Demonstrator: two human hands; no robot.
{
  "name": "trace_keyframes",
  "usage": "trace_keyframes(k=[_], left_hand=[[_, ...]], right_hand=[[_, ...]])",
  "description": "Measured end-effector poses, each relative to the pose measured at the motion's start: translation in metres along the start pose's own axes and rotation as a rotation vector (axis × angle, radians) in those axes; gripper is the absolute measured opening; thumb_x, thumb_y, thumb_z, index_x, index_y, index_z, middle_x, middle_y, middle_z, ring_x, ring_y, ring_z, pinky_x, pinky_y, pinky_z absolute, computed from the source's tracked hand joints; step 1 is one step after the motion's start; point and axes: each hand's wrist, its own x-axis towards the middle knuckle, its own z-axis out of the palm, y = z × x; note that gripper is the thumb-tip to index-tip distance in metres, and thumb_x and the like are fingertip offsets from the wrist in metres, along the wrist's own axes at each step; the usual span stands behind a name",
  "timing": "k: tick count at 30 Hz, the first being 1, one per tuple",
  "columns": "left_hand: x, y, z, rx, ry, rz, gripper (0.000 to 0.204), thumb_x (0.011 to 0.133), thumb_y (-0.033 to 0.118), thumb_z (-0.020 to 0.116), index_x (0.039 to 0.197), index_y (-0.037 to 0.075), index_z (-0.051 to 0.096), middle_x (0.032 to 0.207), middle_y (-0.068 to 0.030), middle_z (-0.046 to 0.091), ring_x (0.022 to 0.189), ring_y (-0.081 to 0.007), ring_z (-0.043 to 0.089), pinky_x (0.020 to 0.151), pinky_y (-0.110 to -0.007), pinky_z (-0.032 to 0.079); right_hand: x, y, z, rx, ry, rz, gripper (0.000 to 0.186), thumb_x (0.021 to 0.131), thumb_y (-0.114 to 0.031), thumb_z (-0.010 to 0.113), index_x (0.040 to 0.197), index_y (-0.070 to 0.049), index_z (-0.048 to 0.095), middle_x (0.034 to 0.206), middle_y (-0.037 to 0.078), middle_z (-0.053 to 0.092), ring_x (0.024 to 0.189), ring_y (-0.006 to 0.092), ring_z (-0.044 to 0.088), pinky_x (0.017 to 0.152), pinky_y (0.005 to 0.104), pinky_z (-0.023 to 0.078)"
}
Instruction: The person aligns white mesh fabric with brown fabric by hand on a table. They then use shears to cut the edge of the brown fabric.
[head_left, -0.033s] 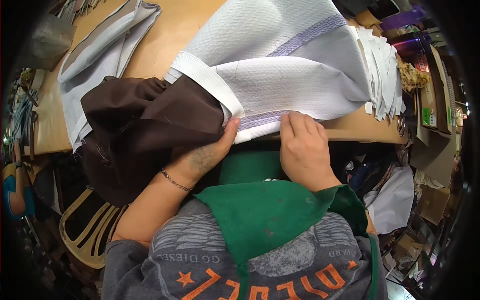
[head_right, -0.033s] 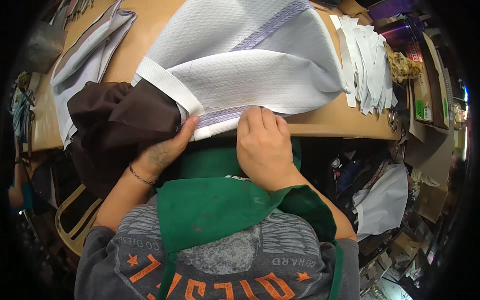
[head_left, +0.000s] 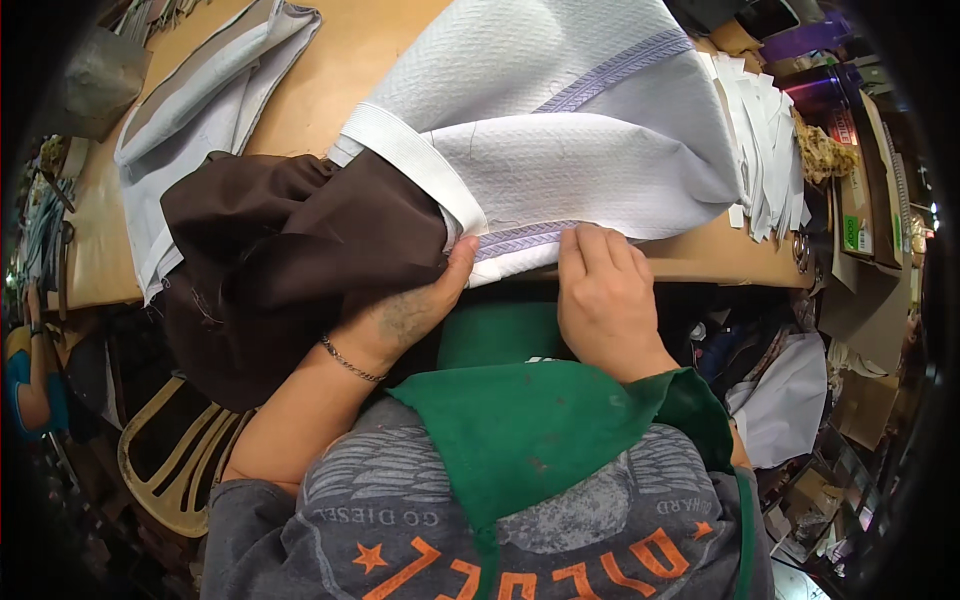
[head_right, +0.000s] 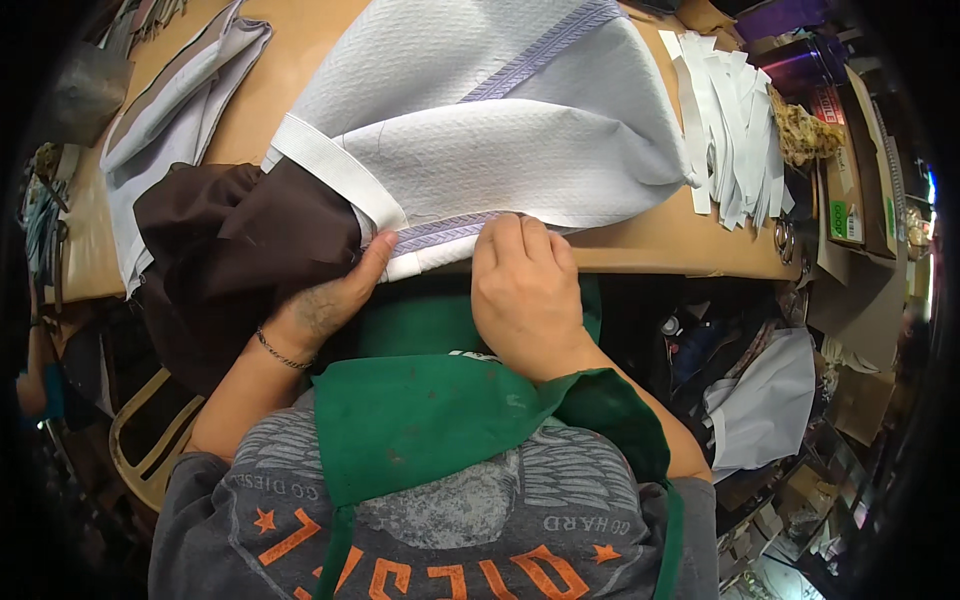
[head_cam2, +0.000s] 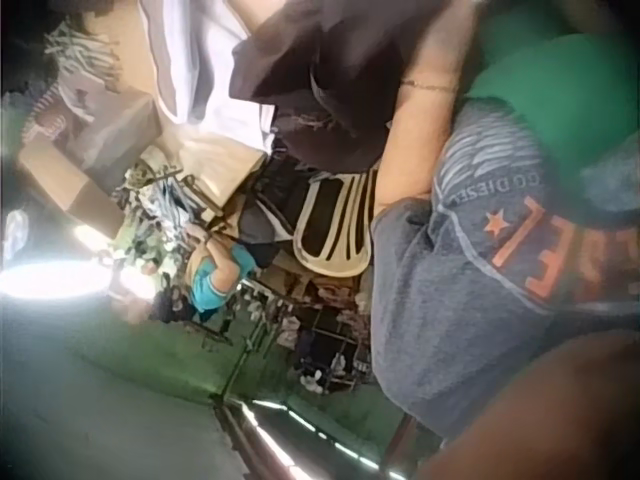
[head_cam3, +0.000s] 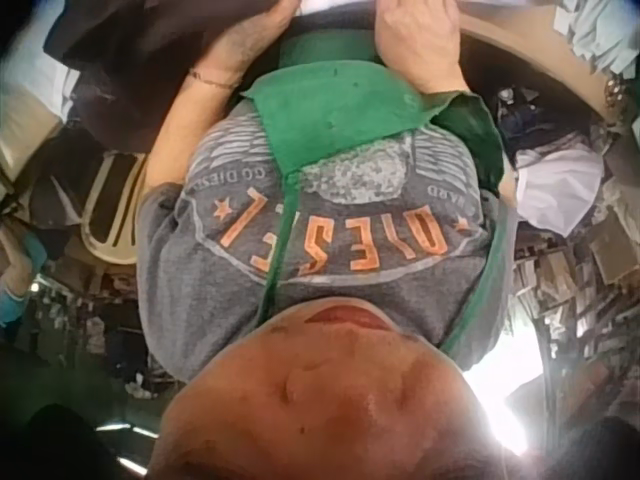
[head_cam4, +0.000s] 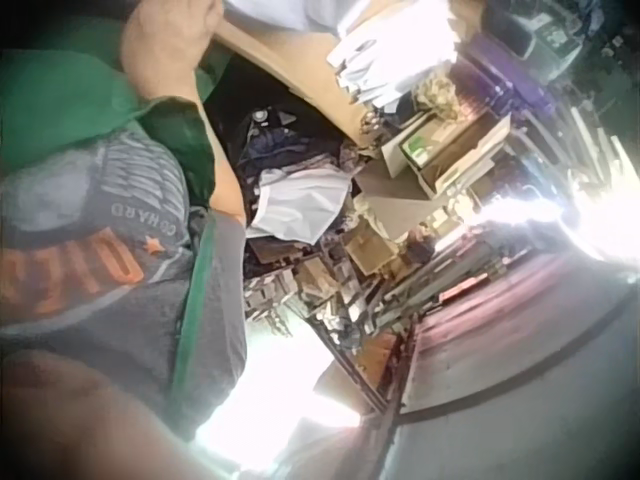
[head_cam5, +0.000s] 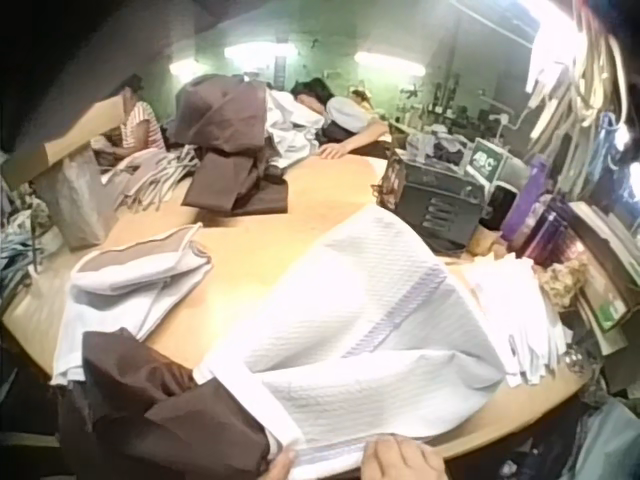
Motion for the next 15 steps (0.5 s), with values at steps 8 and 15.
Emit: trace_keyframes(k=[8, 15], left_hand=[[0.005, 0.021, -0.018, 0.076, 0.251, 0.122, 0.029, 0.086, 0.022, 0.046, 0.098, -0.003, 0.053, 0.097, -0.0113, 0.054, 0.091, -0.0224, 0.051, 0.084, -0.032, 0.039], [0.01, 0.036, -0.027, 0.097, 0.467, 0.22, 0.021, 0.077, 0.022, 0.06, 0.079, 0.001, 0.061, 0.075, -0.0116, 0.06, 0.068, -0.0257, 0.058, 0.064, -0.033, 0.046]], right_hand=[[0.01, -0.015, 0.009, 0.33, 0.075, -0.282, 0.032, 0.069, -0.014, 0.048, 0.095, 0.005, 0.055, 0.097, 0.013, 0.051, 0.092, 0.0237, 0.049, 0.074, 0.0321, 0.041], [-0.005, 0.009, 0.012, -0.044, -0.035, -0.004, 0.038, 0.075, -0.015, 0.046, 0.107, 0.005, 0.052, 0.104, 0.014, 0.049, 0.104, 0.0259, 0.047, 0.084, 0.0384, 0.04]])
